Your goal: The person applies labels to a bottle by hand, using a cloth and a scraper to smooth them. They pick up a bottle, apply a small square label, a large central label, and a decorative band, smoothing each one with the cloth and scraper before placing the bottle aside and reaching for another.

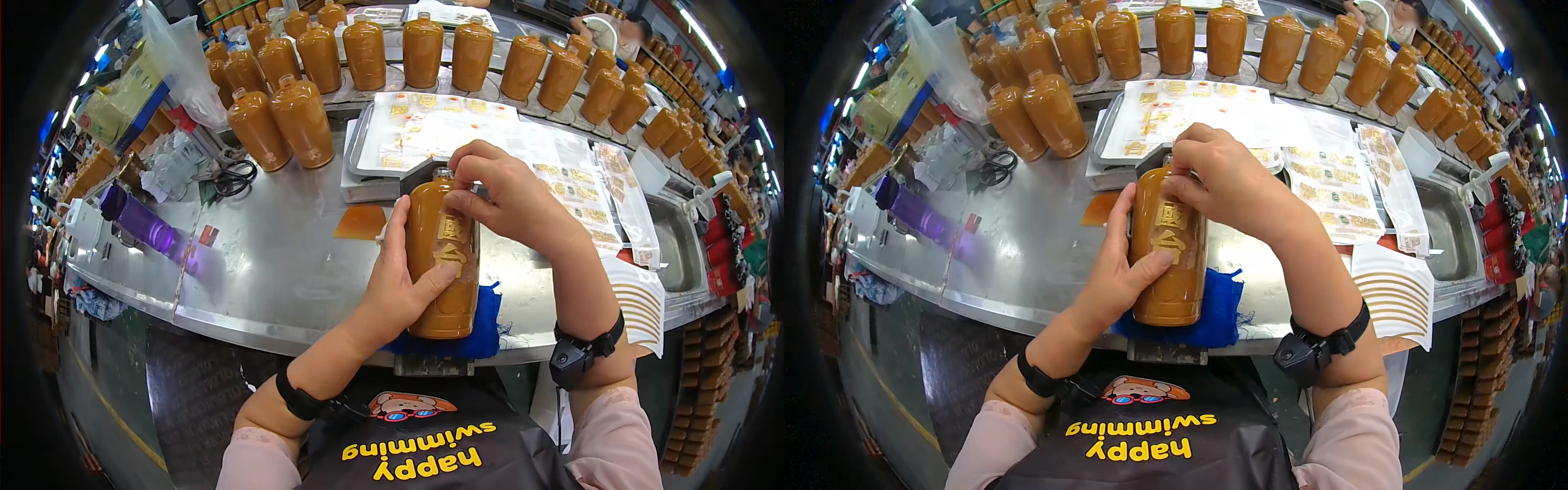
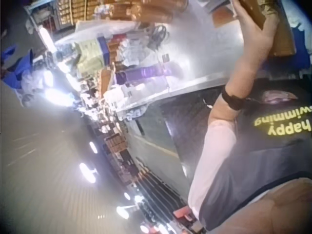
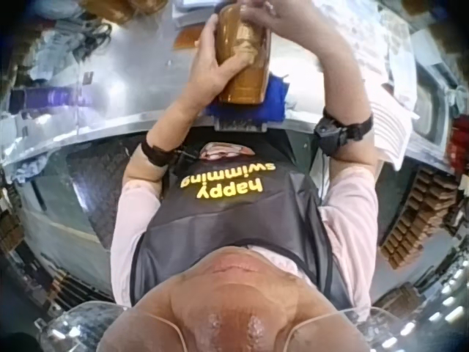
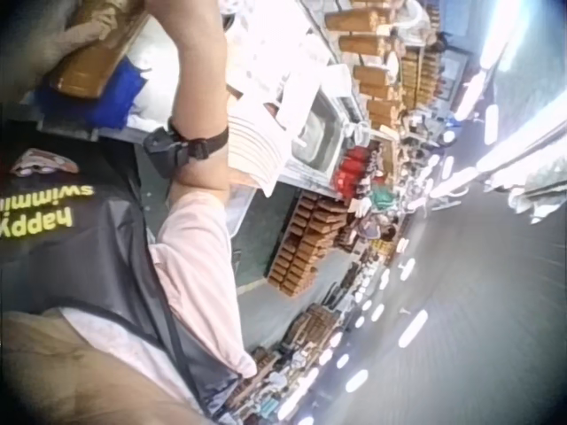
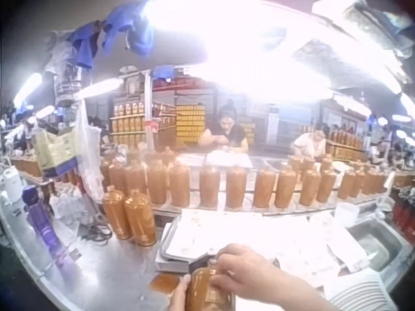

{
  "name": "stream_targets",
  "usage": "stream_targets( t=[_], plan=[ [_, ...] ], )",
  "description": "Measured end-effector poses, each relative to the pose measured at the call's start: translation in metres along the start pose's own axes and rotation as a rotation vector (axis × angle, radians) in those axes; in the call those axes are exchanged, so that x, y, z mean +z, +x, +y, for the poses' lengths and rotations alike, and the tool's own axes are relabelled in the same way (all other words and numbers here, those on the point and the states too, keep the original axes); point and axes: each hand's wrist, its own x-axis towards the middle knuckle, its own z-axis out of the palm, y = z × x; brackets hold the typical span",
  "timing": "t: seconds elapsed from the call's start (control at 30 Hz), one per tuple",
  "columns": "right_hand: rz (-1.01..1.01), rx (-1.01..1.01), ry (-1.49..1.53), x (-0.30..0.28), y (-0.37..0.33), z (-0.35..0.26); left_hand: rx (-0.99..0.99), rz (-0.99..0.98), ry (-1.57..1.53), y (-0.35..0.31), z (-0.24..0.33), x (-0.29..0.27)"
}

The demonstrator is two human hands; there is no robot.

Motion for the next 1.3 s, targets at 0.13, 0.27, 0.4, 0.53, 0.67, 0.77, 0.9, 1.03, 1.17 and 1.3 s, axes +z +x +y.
stream_targets(
  t=[0.13, 0.27, 0.4, 0.53, 0.67, 0.77, 0.9, 1.03, 1.17, 1.3],
  plan=[
    [0.018, 0.067, 0.052, 0.006, -0.001, 0.0, -0.011, -0.007, -0.092, -0.003, -0.005, 0.003],
    [0.075, 0.002, 0.038, 0.01, -0.001, 0.007, -0.014, -0.022, -0.146, -0.002, -0.003, 0.003],
    [0.073, 0.006, 0.075, 0.011, 0.001, 0.009, -0.012, -0.016, -0.225, -0.001, -0.01, 0.003],
    [0.085, 0.001, 0.082, 0.012, 0.003, 0.009, -0.008, -0.013, -0.219, 0.0, -0.007, 0.005],
    [0.066, 0.011, 0.102, 0.011, 0.003, 0.008, -0.003, -0.018, -0.188, -0.001, -0.009, 0.004],
    [0.066, 0.002, 0.101, 0.012, 0.002, 0.009, 0.0, -0.031, -0.196, -0.002, -0.008, 0.003],
    [0.062, 0.012, 0.097, 0.011, 0.002, 0.01, 0.001, -0.036, -0.3, -0.001, -0.007, 0.004],
    [0.057, 0.007, 0.112, 0.011, 0.004, 0.009, -0.016, -0.05, -0.327, -0.001, -0.003, 0.004],
    [0.066, 0.005, 0.096, 0.013, 0.003, 0.012, -0.016, -0.072, -0.31, 0.0, -0.008, 0.004],
    [0.061, 0.012, 0.107, 0.011, 0.005, 0.009, -0.009, -0.08, -0.328, -0.001, -0.002, 0.003]
  ],
)
